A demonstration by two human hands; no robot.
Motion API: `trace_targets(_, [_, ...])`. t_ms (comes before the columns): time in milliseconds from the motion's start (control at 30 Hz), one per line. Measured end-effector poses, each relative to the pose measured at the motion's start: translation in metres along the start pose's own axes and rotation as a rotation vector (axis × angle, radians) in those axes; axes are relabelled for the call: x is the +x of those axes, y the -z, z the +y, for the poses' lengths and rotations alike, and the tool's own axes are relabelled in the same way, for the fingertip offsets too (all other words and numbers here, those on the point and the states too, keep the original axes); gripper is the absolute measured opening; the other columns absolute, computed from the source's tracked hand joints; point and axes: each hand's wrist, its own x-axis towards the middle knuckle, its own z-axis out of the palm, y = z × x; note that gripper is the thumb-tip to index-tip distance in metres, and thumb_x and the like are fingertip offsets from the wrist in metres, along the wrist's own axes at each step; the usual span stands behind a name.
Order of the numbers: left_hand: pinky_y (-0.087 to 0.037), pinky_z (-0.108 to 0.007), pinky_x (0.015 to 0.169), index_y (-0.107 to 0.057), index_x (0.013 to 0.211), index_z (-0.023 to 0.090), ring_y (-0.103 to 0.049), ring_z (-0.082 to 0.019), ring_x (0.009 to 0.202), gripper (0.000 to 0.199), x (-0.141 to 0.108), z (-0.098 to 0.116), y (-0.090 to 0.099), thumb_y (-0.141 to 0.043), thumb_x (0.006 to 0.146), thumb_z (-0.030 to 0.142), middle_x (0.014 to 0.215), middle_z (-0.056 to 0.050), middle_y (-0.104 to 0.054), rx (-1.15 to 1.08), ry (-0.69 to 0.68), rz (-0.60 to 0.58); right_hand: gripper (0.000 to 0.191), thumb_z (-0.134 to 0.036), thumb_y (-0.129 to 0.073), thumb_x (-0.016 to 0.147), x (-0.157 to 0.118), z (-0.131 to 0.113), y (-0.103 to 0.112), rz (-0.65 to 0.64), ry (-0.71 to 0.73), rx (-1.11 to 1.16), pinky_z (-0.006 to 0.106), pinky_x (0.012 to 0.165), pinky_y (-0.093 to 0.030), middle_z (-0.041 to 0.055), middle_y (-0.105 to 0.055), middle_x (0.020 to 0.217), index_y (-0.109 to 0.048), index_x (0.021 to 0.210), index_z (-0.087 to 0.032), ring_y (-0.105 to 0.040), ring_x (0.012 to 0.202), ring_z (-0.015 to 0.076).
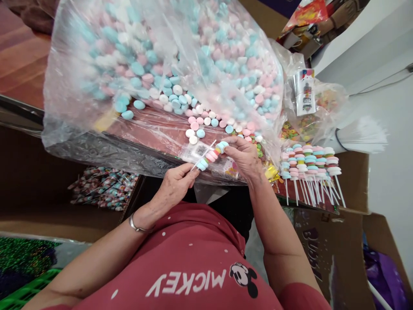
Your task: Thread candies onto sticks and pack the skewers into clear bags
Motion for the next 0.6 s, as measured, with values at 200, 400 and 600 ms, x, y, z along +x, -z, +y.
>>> trace_targets(200, [-0.028, -0.023, 0.049, -0.051, 0.056, 0.018, -0.035, -0.01, 0.05, 0.03, -0.002, 0.001, 0.0, -0.056, 0.083, 0.03, 0.051, 0.004, -0.042, -0.06, -0.012, 0.031, 0.028, -0.041, -0.071, 0.08, -0.009, -0.002, 0.001, -0.043, 0.218, -0.365, 0.036, 0.089, -0.056, 0.0014, -0.076, 0.101, -0.076, 0.102, -0.025, -0.07, 0.093, 0.0193])
trace_targets(400, [-0.028, -0.023, 0.047, -0.052, 0.06, 0.019, -0.034, -0.01, 0.05, 0.027, -0.004, -0.005, -0.003, -0.057, 0.084, 0.029, 0.052, 0.004, -0.042, -0.111, -0.031, 0.08, 0.032, -0.041, -0.056, 0.091, -0.019, 0.007, 0.001, -0.059, 0.327, -0.607, 0.036, 0.102, -0.052, 0.0007, -0.073, 0.118, -0.074, 0.115, -0.028, -0.068, 0.111, 0.0203])
trace_targets(600, [-0.027, -0.023, 0.046, -0.056, 0.065, 0.019, -0.033, -0.009, 0.05, 0.024, -0.002, -0.013, -0.006, -0.057, 0.086, 0.03, 0.054, 0.005, -0.041, -0.155, -0.054, 0.101, 0.032, -0.039, -0.053, 0.093, -0.025, 0.023, -0.008, 0.016, 0.372, -0.61, 0.034, 0.101, -0.054, -0.0001, -0.073, 0.118, -0.073, 0.116, -0.029, -0.07, 0.109, 0.019])
